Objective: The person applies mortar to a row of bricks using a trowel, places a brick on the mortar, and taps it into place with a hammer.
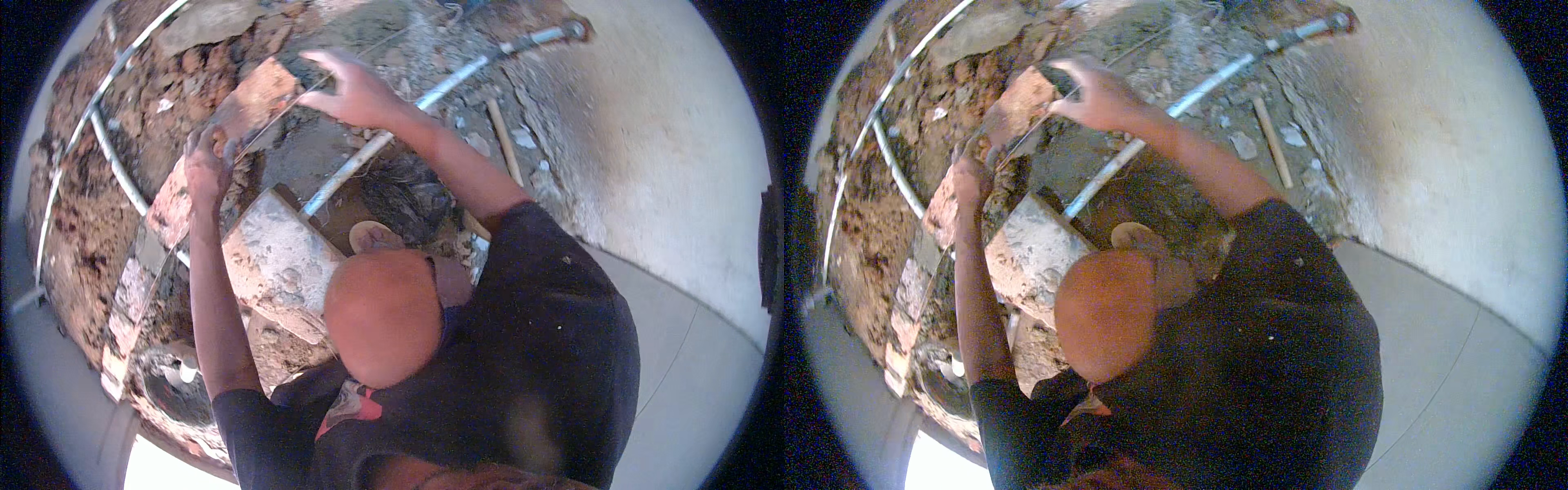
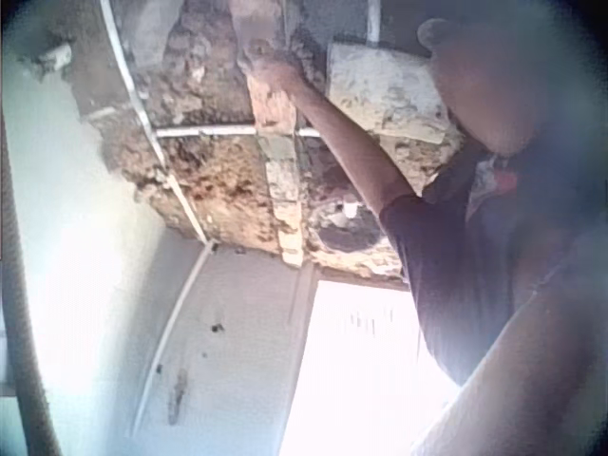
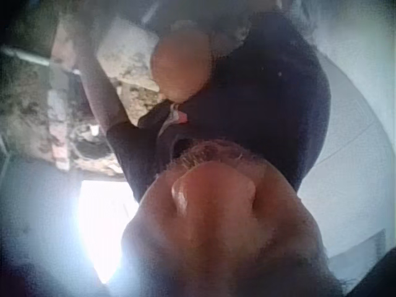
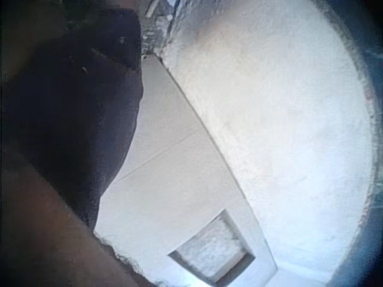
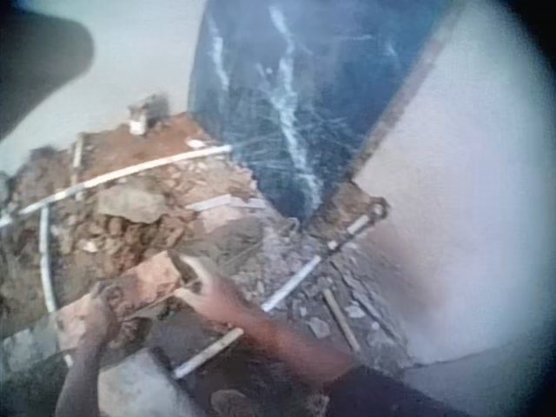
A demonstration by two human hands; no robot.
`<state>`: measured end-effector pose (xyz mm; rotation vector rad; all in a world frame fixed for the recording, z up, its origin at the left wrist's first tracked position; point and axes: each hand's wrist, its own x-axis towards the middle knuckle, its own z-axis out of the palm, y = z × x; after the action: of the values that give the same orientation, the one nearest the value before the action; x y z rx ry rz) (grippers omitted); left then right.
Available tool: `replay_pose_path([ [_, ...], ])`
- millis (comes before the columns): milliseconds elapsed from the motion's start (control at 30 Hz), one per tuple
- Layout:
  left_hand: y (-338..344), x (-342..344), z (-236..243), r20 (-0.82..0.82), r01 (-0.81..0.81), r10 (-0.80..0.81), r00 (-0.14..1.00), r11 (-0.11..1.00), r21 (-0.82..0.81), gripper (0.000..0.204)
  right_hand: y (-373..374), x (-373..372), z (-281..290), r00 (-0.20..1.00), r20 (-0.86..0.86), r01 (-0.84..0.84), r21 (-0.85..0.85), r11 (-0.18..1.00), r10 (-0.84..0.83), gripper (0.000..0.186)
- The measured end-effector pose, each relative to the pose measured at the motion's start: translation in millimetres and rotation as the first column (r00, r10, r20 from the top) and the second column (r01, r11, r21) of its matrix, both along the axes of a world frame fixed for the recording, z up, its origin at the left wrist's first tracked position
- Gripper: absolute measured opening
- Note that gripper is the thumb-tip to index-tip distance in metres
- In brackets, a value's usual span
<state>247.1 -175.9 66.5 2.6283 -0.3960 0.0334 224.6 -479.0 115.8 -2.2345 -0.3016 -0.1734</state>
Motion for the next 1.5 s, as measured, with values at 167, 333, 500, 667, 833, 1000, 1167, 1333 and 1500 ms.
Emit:
replay_pose_path([
  [167,-26.5,14.1,-0.6,0.041,0.126,-0.126,0.991,0.992,0.002,0.051,-173.5,-137.8,-44.8,0.682,-0.105,0.652,-0.361,0.666,-0.724,0.046],
  [333,-17.1,36.1,-31.0,-0.017,0.169,-0.169,0.986,0.974,0.149,0.052,-274.5,-186.0,-105.8,0.524,-0.224,0.283,-0.864,0.416,-0.822,0.048],
  [500,-39.3,35.1,-27.5,0.051,0.178,-0.196,0.979,0.954,0.243,0.051,-325.2,-191.2,-159.1,0.447,-0.253,0.337,-0.841,0.424,-0.858,0.049],
  [667,-35.4,27.3,-7.3,-0.045,0.102,-0.095,0.994,0.974,0.204,0.053,-302.8,-169.2,-126.0,0.548,-0.303,0.145,-0.884,0.445,-0.780,0.047],
  [833,-32.3,35.1,-18.0,-0.017,0.161,-0.162,0.987,0.961,0.227,0.049,-258.5,-195.2,-83.8,0.486,-0.012,0.667,-0.640,0.380,-0.874,0.043],
  [1000,-40.1,29.3,5.1,-0.137,0.147,-0.114,0.984,0.954,0.260,0.052,-192.7,-150.5,-5.0,0.743,-0.090,0.575,-0.422,0.701,-0.664,0.036],
  [1167,-40.0,31.0,-2.2,-0.163,0.138,-0.097,0.982,0.954,0.267,0.051,-99.4,-67.5,51.1,0.775,-0.558,0.389,0.055,0.920,-0.295,0.029],
  [1333,-35.6,33.5,-4.8,-0.156,0.167,-0.134,0.979,0.960,0.223,0.047,-30.3,-7.3,19.1,0.915,-0.347,0.167,-0.137,0.976,-0.205,0.038],
  [1500,-37.0,32.0,-20.0,-0.016,0.111,-0.110,0.994,0.959,0.262,0.045,-8.7,12.6,-10.8,0.971,-0.191,0.073,-0.327,0.942,-0.141,0.049],
])
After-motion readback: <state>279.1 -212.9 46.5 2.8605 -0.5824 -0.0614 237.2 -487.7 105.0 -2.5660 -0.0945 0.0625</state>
